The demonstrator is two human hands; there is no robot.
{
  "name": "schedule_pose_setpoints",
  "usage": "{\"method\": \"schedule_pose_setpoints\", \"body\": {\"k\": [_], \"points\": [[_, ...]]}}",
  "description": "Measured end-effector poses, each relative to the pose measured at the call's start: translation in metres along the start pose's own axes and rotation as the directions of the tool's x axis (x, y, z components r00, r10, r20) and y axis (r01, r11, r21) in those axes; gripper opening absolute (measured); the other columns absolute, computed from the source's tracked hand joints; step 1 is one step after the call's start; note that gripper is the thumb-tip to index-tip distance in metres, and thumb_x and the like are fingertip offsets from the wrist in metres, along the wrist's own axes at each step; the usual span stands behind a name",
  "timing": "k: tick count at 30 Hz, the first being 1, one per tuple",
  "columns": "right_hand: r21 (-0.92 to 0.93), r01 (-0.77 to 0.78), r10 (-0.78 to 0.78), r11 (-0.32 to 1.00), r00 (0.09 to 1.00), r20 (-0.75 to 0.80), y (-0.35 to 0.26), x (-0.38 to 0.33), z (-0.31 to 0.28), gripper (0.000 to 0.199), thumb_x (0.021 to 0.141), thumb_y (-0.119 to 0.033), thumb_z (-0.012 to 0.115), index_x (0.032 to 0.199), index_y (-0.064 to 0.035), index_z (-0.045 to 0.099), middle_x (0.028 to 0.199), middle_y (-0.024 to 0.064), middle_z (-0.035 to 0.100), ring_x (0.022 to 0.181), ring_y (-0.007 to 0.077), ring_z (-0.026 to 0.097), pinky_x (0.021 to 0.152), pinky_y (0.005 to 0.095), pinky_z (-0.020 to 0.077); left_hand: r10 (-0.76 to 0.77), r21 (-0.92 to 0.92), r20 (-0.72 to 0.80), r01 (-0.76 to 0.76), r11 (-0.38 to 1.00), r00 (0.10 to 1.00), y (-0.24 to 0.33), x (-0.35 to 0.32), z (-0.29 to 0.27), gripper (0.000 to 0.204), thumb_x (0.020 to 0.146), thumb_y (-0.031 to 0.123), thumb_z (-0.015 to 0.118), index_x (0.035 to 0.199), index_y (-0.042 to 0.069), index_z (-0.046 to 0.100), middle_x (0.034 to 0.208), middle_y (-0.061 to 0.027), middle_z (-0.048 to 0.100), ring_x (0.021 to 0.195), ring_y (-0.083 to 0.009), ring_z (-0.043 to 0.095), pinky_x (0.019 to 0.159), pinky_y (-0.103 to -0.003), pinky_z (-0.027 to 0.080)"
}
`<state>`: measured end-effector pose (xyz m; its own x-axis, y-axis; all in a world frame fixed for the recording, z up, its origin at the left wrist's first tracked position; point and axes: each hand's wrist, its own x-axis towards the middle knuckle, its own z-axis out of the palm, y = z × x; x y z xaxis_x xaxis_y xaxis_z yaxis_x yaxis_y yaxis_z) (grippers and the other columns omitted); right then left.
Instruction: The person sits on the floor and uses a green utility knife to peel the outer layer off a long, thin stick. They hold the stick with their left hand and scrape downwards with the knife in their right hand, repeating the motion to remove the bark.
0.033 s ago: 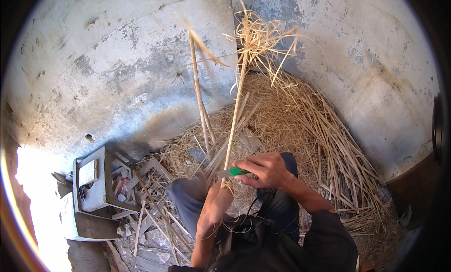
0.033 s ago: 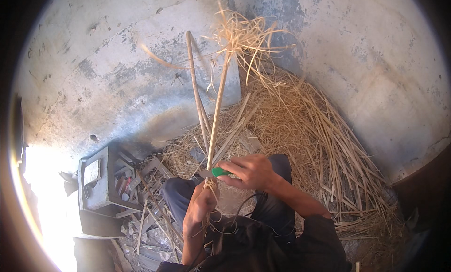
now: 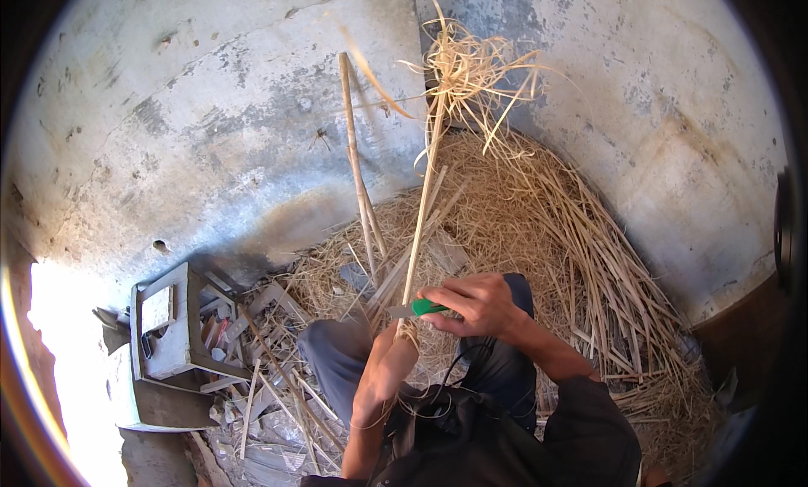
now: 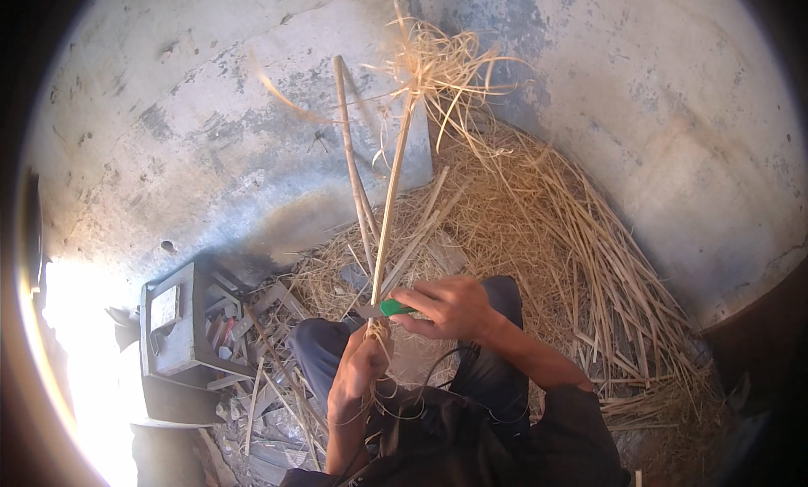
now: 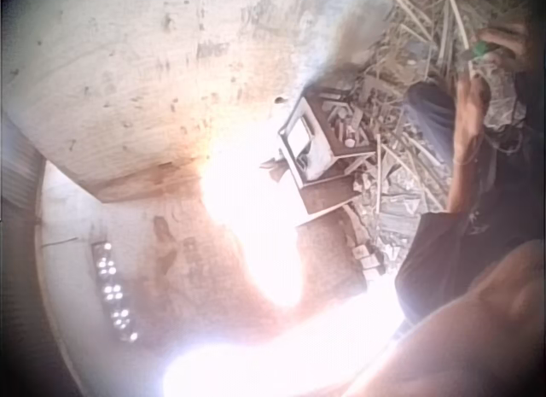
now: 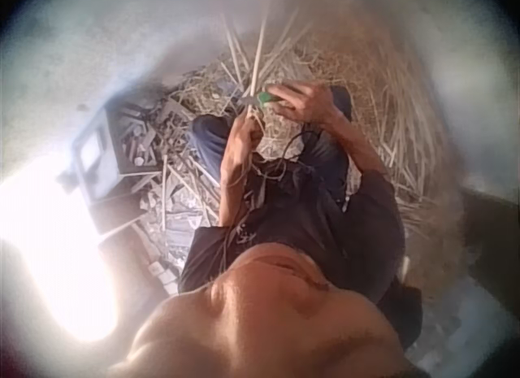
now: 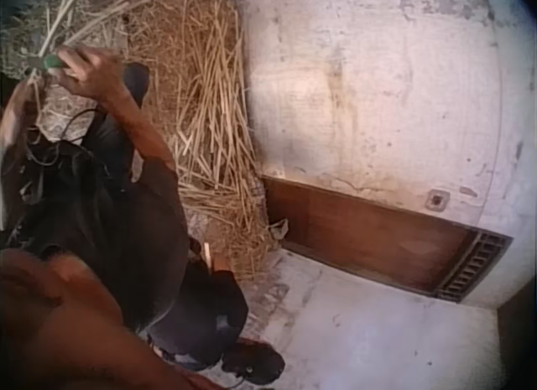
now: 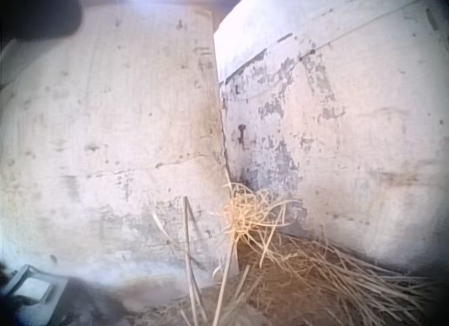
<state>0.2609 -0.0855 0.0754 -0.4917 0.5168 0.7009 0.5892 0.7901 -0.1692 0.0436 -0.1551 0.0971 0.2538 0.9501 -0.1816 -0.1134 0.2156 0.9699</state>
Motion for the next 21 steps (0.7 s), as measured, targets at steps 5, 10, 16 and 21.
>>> {"method": "schedule_pose_setpoints", "body": {"k": [5, 10, 16, 21], "points": [[-0.036, 0.036, -0.036, 0.999, 0.999, 0.0, 0.0, 0.0, -0.001, 0.033, 0.091, -0.042, 0.084, 0.113, -0.0173, 0.083, 0.079, -0.0033, 0.073, 0.06, 0.0156, 0.069, 0.054, 0.0294, 0.0545, 0.183, 0.12, 0.114, -0.196, 0.973, 0.977, -0.009, -0.009, -0.016, 0.043, 0.103, 0.025, 0.045, 0.129, -0.005, 0.064, 0.097, -0.0026, 0.06, 0.088, -0.0126, 0.049, 0.077, -0.031, 0.042], [-0.048, 0.028, -0.027, 0.998, 0.999, 0.02, -0.004, 0.002, -0.005, 0.032, 0.093, -0.043, 0.083, 0.112, -0.017, 0.083, 0.08, -0.0026, 0.074, 0.06, 0.0149, 0.07, 0.054, 0.0299, 0.0545, 0.053, 0.084, 0.106, -0.062, 0.995, 0.993, -0.014, -0.012, -0.017, 0.044, 0.102, 0.027, 0.045, 0.126, -0.005, 0.064, 0.095, -0.0043, 0.059, 0.086, -0.0141, 0.049, 0.077, -0.032, 0.042], [-0.029, -0.082, 0.079, 0.996, 0.991, -0.106, 0.022, 0.005, -0.006, 0.028, 0.097, -0.039, 0.081, 0.112, -0.0156, 0.081, 0.082, -0.0017, 0.075, 0.059, 0.0168, 0.07, 0.053, 0.0327, 0.0541, -0.049, 0.101, 0.158, 0.033, 0.994, 0.986, -0.085, -0.01, -0.053, 0.028, 0.098, 0.024, 0.05, 0.108, -0.001, 0.059, 0.085, -0.0034, 0.05, 0.075, -0.0158, 0.044, 0.068, -0.035, 0.037], [0.014, -0.093, 0.094, 0.996, 0.988, -0.123, 0.039, 0.005, -0.001, 0.028, 0.098, -0.037, 0.08, 0.113, -0.0148, 0.079, 0.086, -0.0009, 0.077, 0.061, 0.0193, 0.072, 0.053, 0.0332, 0.0546, -0.067, -0.007, 0.03, 0.068, 0.998, 0.997, -0.086, -0.02, -0.036, 0.016, 0.092, 0.019, 0.049, 0.08, 0.01, 0.046, 0.073, 0.0034, 0.04, 0.061, -0.0069, 0.034, 0.052, -0.029, 0.025]]}}
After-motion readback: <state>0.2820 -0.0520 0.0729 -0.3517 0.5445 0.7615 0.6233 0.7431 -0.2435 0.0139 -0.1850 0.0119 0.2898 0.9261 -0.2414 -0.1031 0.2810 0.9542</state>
